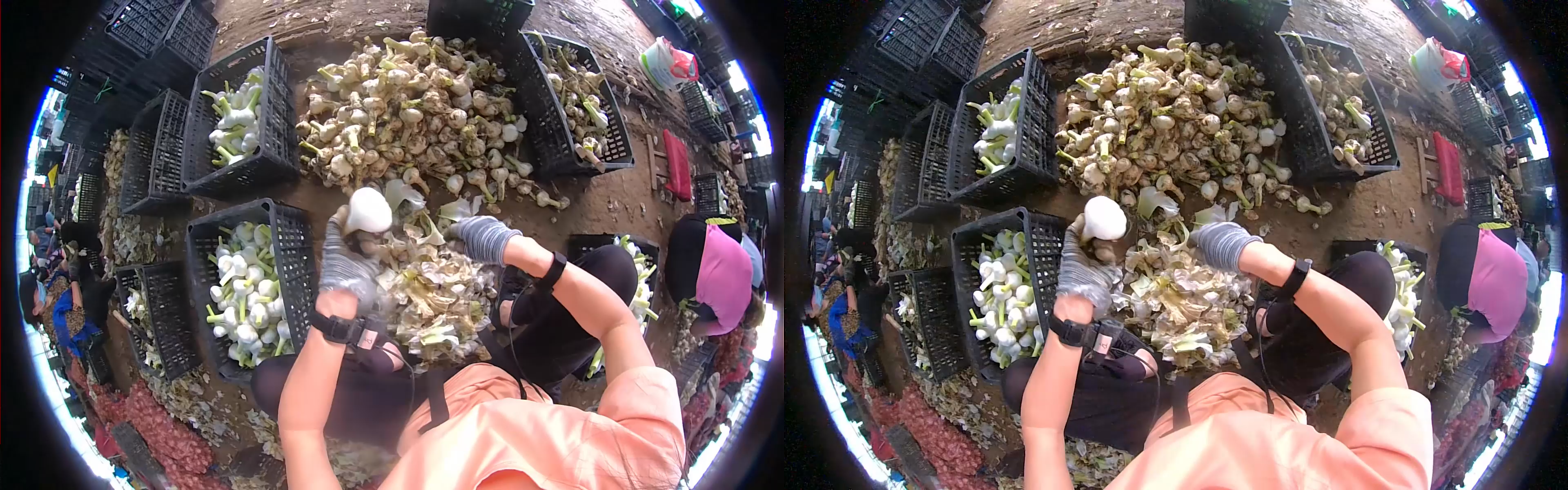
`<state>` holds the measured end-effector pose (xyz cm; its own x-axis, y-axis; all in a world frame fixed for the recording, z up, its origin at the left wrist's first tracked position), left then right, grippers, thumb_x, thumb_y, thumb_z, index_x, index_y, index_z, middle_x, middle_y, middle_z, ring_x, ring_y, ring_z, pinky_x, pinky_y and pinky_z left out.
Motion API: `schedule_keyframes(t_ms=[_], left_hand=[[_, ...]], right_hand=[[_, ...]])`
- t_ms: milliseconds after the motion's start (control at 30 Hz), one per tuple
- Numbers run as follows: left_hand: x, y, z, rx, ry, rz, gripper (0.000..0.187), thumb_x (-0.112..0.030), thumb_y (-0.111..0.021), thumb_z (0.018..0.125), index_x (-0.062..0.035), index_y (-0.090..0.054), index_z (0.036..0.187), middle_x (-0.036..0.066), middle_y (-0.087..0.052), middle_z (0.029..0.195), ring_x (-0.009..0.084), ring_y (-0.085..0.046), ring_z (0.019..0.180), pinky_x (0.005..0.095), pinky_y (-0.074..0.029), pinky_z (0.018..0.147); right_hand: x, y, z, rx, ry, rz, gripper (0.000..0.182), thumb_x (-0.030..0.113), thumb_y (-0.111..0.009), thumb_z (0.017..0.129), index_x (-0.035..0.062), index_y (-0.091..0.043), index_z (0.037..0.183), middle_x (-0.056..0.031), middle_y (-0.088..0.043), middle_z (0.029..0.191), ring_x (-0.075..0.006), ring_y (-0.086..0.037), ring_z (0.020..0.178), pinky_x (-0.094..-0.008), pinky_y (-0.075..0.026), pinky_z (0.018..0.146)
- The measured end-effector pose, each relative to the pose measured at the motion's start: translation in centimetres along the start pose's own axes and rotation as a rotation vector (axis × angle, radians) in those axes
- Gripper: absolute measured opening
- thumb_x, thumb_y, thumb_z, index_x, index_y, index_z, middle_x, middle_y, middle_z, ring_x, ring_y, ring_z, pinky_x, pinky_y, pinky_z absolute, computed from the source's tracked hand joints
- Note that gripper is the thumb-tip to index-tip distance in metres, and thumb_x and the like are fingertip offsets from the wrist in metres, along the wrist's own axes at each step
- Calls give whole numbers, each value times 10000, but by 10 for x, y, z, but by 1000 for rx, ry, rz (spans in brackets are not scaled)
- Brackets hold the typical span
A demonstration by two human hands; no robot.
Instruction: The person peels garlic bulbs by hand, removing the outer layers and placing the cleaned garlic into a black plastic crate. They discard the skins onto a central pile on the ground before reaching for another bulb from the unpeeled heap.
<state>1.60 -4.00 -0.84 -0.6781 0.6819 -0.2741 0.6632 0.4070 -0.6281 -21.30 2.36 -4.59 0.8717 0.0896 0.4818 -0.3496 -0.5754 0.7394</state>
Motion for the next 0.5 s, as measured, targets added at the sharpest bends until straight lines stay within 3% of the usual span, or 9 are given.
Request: schedule_keyframes(t_ms=[67,133,167,233,300,333,367,433,500], left_hand=[[-26,12,18,-130,-55,-105,213,-240,-651,800,-60,-583,890,45,-587,751,92,-540,570,164,-478,433],[-68,17,35,-128,-320,-197,299,-243,-699,763,-30,-567,925,65,-593,799,133,-568,616,186,-533,524],[-90,8,31,-25,-392,-342,363,-241,-705,758,19,-541,950,89,-602,845,164,-593,662,204,-553,582],[-137,2,25,468,-473,-329,384,-257,-569,870,55,-489,1078,162,-576,1038,205,-591,916,274,-547,760],[-152,-14,0,685,-370,-386,381,-240,-517,896,68,-484,1117,165,-584,1077,230,-575,986,296,-533,811],[-145,-15,-1,689,-338,-396,381,-240,-517,896,68,-484,1117,165,-584,1077,230,-575,986,296,-533,811],[-141,-12,1,582,-428,-355,370,-217,-522,893,63,-481,1131,161,-571,1110,221,-567,1001,298,-522,822],[-140,-9,2,366,-620,-255,357,-172,-531,887,53,-476,1158,153,-545,1175,204,-550,1030,301,-499,844],[-117,-19,0,269,-553,-147,309,-218,-548,881,24,-548,1074,112,-622,1030,191,-605,908,290,-536,745]], right_hand=[[-18,-7,11,-16,-11,65,266,257,-539,809,64,-606,979,-178,-628,854,-349,-595,814,-404,-472,709],[-43,-24,27,4,4,60,270,254,-544,800,72,-609,987,-168,-632,864,-345,-597,810,-398,-472,710],[-51,-28,30,22,3,146,284,259,-556,787,79,-609,1001,-163,-634,876,-341,-599,811,-395,-472,716],[-64,-30,34,86,-87,249,323,278,-591,760,90,-612,1022,-156,-636,907,-323,-603,817,-390,-471,734],[-77,-27,34,-30,-48,207,310,288,-594,762,89,-626,998,-160,-635,905,-321,-601,827,-395,-471,736],[-101,-42,46,59,-224,99,286,258,-578,779,85,-633,1000,-148,-637,932,-310,-600,861,-375,-467,767],[-93,-20,39,87,-282,218,297,258,-570,780,85,-629,1013,-155,-634,941,-322,-596,875,-381,-470,766],[-120,-18,47,27,-454,149,331,298,-585,777,76,-625,1018,-165,-631,952,-326,-596,892,-384,-470,776],[-182,-35,67,-137,-579,83,409,384,-595,784,34,-624,995,-186,-630,949,-348,-605,861,-403,-476,764]])
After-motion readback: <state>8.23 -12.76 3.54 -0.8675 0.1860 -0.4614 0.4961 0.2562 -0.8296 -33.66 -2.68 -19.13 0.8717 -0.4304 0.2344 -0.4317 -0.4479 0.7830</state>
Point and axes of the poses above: each hand's wrist, its own z-axis towards the middle knuckle, its own y-axis out of the back of the hand, x = y × z, the point moved 1 cm from there along z, towards the middle knuckle
